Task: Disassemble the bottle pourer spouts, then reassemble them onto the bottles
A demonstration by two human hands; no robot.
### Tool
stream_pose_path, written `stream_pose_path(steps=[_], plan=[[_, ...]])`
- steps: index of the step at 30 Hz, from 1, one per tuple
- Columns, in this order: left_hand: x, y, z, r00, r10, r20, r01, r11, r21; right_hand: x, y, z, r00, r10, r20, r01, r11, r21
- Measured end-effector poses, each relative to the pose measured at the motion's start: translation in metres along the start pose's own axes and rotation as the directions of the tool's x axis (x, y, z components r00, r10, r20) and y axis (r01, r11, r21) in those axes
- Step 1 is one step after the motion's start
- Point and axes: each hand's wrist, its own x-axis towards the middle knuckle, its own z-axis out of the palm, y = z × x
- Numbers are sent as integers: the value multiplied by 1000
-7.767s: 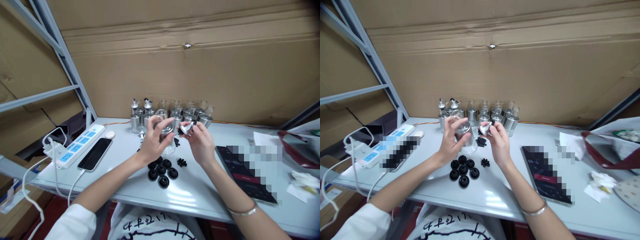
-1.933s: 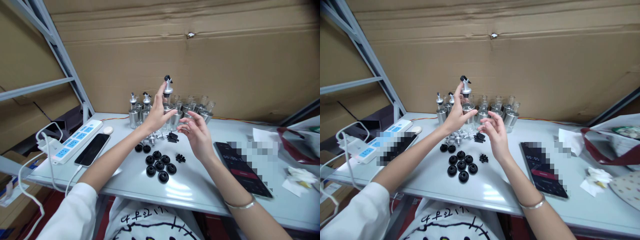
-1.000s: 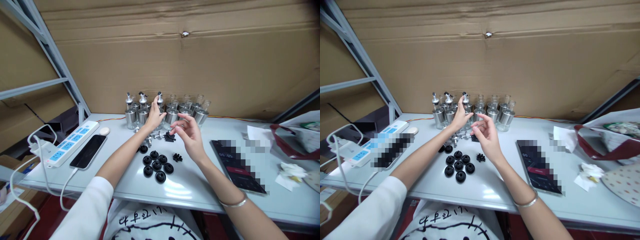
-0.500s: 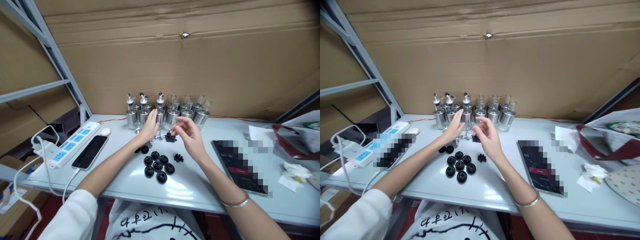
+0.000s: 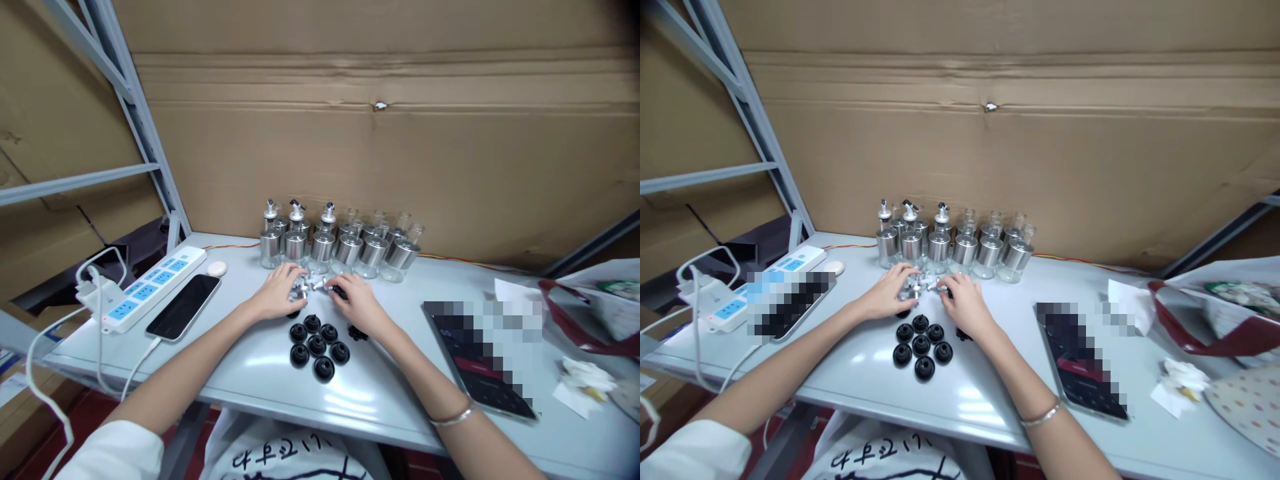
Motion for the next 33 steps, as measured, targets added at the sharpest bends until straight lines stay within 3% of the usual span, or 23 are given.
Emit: stream_pose_path(steps=[5,10,15,21,26,29,33], plan=[[-3,5,4,999,-5,33,5,1000,-8,11,-5,-2,996,54,76,-44,991,-126],[-4,8,11,999,-30,10,31,998,-47,17,-1,3,991,40,128,-35,999,-38],[-4,9,16,999,20,-28,-21,999,-37,12,-4,13,995,-17,98,9,997,73],[-5,13,11,998,53,-45,-53,999,-2,7,-5,6,999,-39,5,39,997,67],[-2,9,6,986,-103,-133,108,994,32,8,5,0,991,-15,-135,13,1000,-10],[0,1,4,970,-197,-140,199,980,0,9,9,2,995,-8,-101,2,998,-69],[1,-2,4,970,-221,-100,214,974,-74,10,11,7,999,-20,-25,19,997,-70]])
